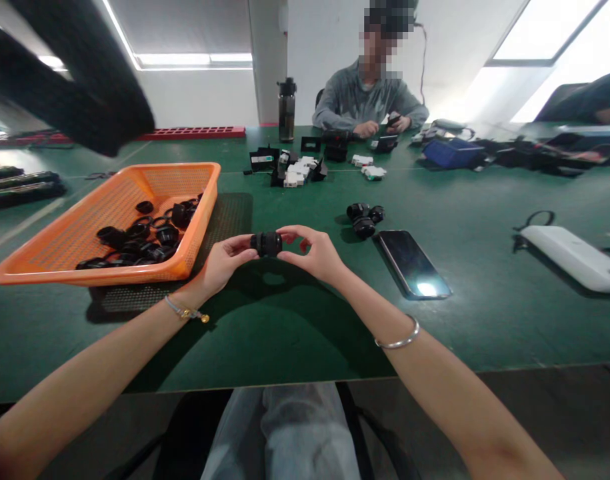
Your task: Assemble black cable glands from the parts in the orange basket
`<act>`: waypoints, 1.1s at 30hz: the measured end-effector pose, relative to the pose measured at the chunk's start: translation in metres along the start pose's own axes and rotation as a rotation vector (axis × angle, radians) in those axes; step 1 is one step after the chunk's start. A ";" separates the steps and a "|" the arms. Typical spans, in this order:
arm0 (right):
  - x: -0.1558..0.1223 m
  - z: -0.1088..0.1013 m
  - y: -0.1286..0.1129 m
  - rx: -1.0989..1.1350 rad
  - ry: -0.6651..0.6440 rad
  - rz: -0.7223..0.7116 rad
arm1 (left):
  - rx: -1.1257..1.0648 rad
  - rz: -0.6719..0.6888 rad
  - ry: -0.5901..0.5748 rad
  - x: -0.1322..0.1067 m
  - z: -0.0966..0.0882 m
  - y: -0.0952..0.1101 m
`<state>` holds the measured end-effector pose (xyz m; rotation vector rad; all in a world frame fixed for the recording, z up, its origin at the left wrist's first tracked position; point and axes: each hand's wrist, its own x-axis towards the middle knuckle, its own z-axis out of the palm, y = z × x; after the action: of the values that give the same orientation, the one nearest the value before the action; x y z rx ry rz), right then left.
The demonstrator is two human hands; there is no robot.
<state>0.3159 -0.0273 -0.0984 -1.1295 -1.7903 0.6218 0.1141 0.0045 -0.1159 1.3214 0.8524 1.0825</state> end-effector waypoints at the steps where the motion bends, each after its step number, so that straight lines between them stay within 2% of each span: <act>1: 0.000 0.000 0.000 -0.005 0.002 0.003 | 0.000 -0.001 -0.001 0.000 0.000 0.000; 19: 0.001 0.002 0.003 -0.094 0.011 0.048 | -0.024 -0.013 0.004 -0.001 0.001 0.001; 29: -0.001 0.001 0.003 -0.123 0.036 -0.140 | -0.055 -0.001 0.020 0.002 0.001 -0.003; 33: -0.002 0.002 0.001 -0.142 0.031 -0.174 | -0.053 -0.001 0.014 0.001 0.001 -0.003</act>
<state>0.3150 -0.0283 -0.1001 -1.0568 -1.9055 0.3770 0.1158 0.0058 -0.1185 1.2699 0.8291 1.1073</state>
